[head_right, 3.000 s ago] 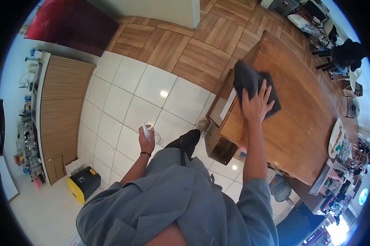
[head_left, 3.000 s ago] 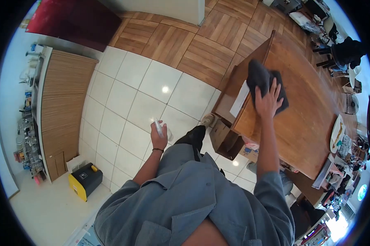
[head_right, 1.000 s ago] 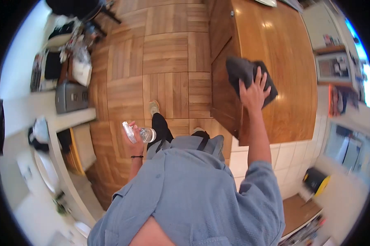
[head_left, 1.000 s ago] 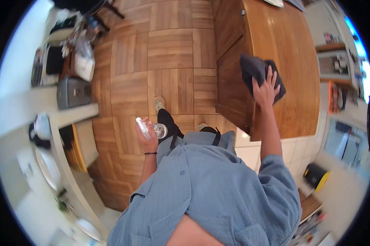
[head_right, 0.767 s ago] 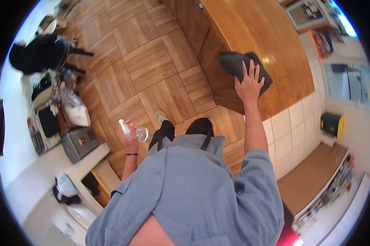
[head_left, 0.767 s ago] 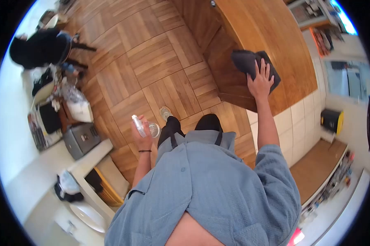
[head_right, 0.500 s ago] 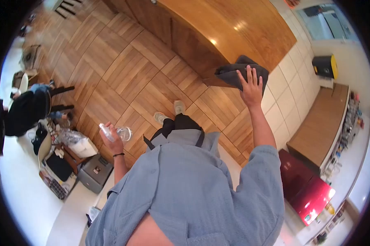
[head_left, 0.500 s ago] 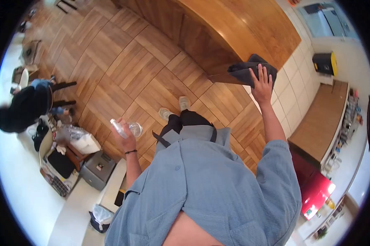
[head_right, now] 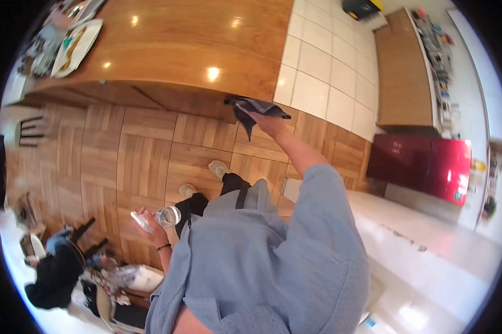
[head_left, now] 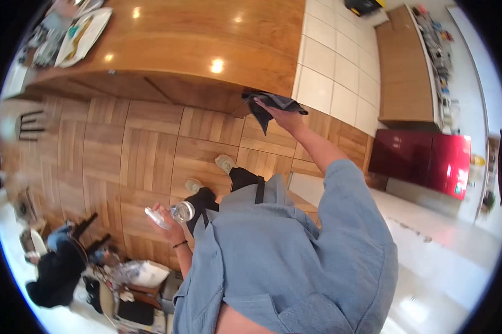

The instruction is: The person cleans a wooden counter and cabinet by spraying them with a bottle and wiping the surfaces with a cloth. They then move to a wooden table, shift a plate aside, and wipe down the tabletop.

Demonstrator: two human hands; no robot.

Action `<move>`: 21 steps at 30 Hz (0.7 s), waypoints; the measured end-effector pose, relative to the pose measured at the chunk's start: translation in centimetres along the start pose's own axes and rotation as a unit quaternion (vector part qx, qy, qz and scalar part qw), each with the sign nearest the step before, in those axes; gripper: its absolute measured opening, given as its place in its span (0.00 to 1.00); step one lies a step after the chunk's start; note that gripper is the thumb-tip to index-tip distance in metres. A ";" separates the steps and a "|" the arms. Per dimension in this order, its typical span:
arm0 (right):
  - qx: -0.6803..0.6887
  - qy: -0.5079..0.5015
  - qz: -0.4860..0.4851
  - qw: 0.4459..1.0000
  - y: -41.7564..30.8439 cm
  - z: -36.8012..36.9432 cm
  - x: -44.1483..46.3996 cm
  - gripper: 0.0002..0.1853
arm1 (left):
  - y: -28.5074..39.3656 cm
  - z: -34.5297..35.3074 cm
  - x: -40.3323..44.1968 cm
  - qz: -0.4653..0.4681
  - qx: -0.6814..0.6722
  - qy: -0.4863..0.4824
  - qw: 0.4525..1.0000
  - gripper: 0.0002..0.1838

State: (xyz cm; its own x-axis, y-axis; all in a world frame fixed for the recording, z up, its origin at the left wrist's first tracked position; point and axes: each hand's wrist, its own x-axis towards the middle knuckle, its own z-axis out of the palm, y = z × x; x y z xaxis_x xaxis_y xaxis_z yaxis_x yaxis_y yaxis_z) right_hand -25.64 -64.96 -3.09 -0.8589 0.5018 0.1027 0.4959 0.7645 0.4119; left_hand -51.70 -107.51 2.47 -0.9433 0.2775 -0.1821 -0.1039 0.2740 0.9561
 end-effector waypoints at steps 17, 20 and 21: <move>0.028 -0.055 0.047 0.997 -0.9 -10.8 2.2 0.38 | -6.2 -6.1 13.4 0.204 0.387 -0.418 0.796 0.33; -0.018 -0.011 0.055 0.998 -1.1 -9.0 2.0 0.38 | -6.5 -5.5 15.9 0.123 0.386 -0.511 0.758 0.36; -0.029 0.007 0.054 0.998 -0.9 -8.5 2.1 0.38 | -6.5 -4.9 16.6 0.115 0.387 -0.542 0.737 0.36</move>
State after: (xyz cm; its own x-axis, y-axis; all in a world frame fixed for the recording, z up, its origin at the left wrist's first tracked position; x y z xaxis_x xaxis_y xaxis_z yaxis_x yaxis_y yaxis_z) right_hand -28.98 -68.04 4.42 -0.8025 0.5740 0.1627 0.5783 0.6814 0.4487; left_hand -68.23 -109.19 -5.68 -0.0587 0.8562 -0.5133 0.6261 0.4321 0.6491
